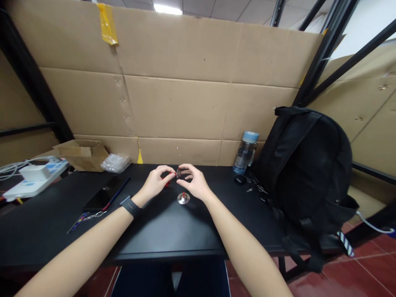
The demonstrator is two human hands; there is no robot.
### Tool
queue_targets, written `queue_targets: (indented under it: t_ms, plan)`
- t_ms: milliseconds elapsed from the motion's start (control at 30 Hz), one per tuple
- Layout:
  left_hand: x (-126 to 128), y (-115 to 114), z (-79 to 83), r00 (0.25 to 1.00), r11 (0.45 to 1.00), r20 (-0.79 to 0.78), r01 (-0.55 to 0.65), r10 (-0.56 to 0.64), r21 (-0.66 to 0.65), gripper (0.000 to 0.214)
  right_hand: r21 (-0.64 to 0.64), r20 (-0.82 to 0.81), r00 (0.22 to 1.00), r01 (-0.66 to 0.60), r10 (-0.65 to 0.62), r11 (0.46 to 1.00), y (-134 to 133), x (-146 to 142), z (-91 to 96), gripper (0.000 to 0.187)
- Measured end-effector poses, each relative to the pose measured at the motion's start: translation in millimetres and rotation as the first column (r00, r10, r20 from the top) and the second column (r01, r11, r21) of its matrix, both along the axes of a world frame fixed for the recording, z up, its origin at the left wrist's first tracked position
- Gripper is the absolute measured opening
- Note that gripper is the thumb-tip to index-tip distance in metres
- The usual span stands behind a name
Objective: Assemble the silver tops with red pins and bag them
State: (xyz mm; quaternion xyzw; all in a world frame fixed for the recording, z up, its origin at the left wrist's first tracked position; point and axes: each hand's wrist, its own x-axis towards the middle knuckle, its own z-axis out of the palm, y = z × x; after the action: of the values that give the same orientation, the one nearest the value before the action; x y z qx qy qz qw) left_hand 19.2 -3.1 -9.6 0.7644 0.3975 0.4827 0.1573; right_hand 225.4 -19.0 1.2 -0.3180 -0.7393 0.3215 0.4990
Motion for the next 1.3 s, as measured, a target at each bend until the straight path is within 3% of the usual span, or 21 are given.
queue_targets:
  t_ms: [533,767,933,1100,1200,1300]
  plan:
    - [11,-9,-0.1,0.991,0.994,-0.084,-0.098,0.102,0.049,0.008,0.001,-0.002,0.999,0.035,-0.035,0.999,-5,-10,-2.5,0.045]
    - [10,-16,9.2,0.975,0.980,-0.132,-0.165,0.179,0.113,0.007,-0.046,-0.009,0.999,0.049,-0.049,0.998,-1,-9,-3.4,0.027]
    - [11,-21,12.6,0.970,0.971,-0.149,-0.168,0.194,0.168,0.009,0.043,0.105,0.988,0.105,-0.109,0.994,1,-4,0.1,0.023]
    - [9,-21,14.3,0.981,0.988,-0.167,-0.072,0.094,0.137,0.012,0.092,0.203,0.974,0.081,-0.098,0.992,3,1,-1.7,0.021]
    - [5,-20,15.4,0.986,0.996,-0.162,-0.036,0.049,0.084,0.021,0.211,0.321,0.933,0.096,-0.162,0.973,4,4,-2.9,0.014]
    - [3,-19,12.2,0.961,0.998,-0.275,-0.016,0.031,0.055,0.027,0.305,0.391,0.898,0.081,-0.202,0.949,4,6,-2.6,0.007]
